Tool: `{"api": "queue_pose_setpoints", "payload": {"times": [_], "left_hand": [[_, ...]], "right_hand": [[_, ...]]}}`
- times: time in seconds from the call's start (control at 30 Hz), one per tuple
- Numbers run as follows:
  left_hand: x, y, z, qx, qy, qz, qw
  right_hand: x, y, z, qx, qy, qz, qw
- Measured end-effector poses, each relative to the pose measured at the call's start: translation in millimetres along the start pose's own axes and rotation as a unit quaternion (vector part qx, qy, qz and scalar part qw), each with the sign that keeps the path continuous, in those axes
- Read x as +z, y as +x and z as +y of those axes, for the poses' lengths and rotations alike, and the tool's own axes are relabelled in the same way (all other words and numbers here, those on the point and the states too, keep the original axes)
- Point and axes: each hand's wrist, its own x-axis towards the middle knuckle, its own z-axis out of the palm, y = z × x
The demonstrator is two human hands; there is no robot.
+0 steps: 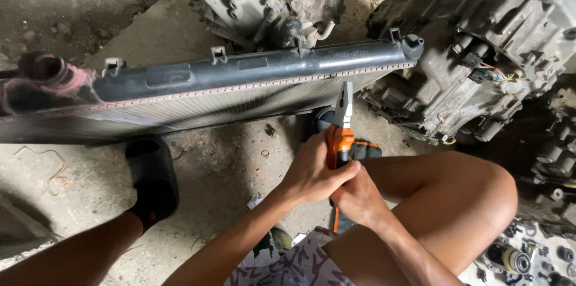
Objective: The person uses pliers to press and adjust the seam along the top edge of a car radiator. They work methodically from one end to the other, repositioning the radiator as needed to reach different sections.
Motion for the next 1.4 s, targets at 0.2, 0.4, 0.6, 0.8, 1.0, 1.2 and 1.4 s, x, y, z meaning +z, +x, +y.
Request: {"api": "queue_pose_setpoints", "payload": {"times": [0.2, 0.4, 0.6, 0.8, 1.0, 1.2, 1.4], "left_hand": [[8, -2, -15, -0.030, -0.095, 0.016, 0.995], [5, 1, -23, -0.048, -0.154, 0.028, 0.987], [6, 5, -33, -0.041, -0.182, 0.029, 0.982], [4, 11, -38, -0.044, -0.172, 0.014, 0.984], [2, 14, -40, -0.045, -0.153, 0.009, 0.987], [2, 16, -40, -0.043, -0.164, 0.021, 0.985], [2, 17, -39, -0.034, -0.164, 0.032, 0.985]], "right_hand": [[5, 3, -8, 0.009, 0.072, -0.018, 0.997], [5, 9, -18, 0.025, 0.072, -0.021, 0.997], [2, 12, -25, 0.008, 0.044, -0.007, 0.999], [0, 15, -31, 0.025, 0.026, -0.008, 0.999], [1, 19, -32, 0.027, 0.027, 0.001, 0.999], [-2, 22, -29, 0.004, 0.027, 0.000, 1.000], [0, 25, -18, -0.006, 0.025, 0.002, 1.000]]}}
